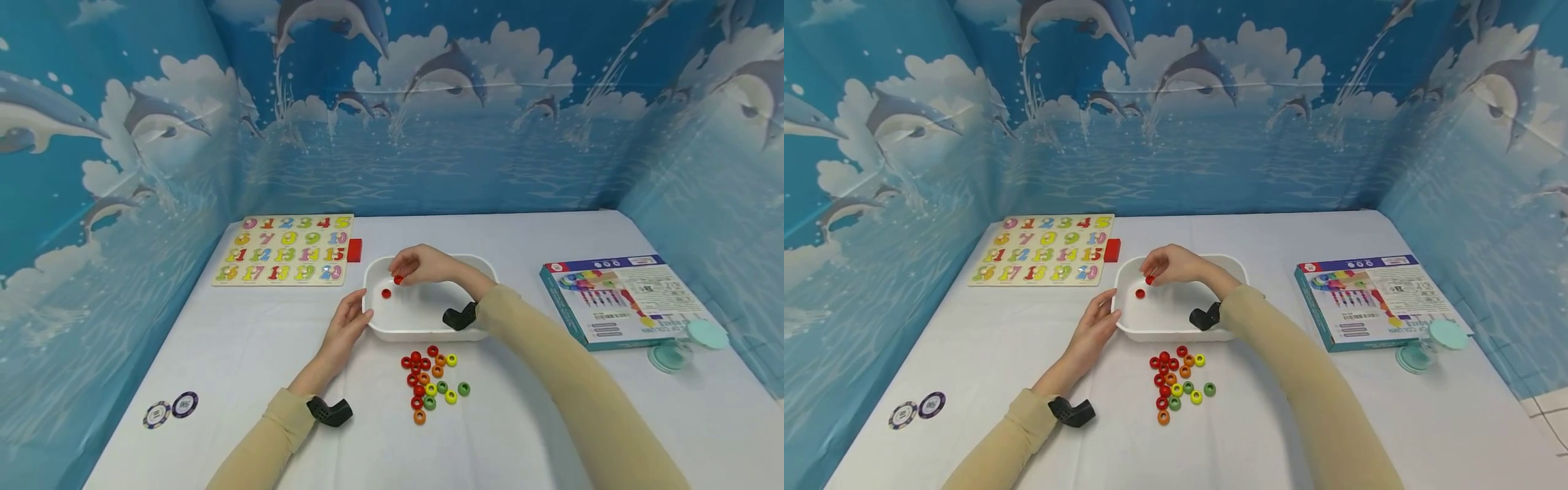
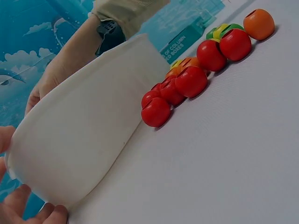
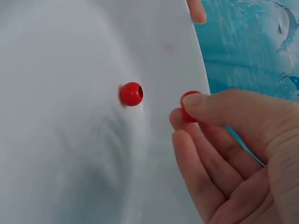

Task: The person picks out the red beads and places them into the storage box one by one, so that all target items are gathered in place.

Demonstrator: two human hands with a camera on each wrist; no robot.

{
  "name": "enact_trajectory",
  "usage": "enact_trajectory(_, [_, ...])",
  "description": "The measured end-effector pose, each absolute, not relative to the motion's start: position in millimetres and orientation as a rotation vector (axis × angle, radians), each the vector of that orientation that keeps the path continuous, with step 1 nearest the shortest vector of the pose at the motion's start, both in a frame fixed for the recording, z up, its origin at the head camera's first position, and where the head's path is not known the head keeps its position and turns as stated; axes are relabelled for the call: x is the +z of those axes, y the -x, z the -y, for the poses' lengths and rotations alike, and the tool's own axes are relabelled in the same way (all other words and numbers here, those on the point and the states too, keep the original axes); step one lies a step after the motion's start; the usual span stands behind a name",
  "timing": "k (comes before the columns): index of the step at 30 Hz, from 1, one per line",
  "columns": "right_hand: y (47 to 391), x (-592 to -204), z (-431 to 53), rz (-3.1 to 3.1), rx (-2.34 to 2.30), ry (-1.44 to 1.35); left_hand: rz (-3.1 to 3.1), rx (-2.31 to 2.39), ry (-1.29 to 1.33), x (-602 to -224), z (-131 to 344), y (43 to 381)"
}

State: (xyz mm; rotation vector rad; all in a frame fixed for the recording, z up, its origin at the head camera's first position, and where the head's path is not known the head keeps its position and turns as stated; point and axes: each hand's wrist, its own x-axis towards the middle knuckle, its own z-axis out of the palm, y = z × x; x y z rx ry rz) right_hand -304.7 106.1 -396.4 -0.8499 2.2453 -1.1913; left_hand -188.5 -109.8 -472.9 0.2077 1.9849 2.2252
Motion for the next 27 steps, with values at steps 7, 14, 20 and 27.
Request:
enact_trajectory(7, [312, -409, -98, -2.312, -1.056, 0.841, -1.987, 2.236, -0.229, -473, 110, 190])
enact_trajectory(14, [313, -424, -92, -2.405, -0.936, 0.815, -1.977, 2.241, -0.247, -473, 110, 189])
enact_trajectory(20, [311, -421, -93, -2.434, -0.911, 0.831, -2.000, 2.218, -0.250, -474, 111, 190])
enact_trajectory(27, [297, -371, -110, -2.388, -0.967, 0.934, -1.987, 2.228, -0.241, -474, 111, 189])
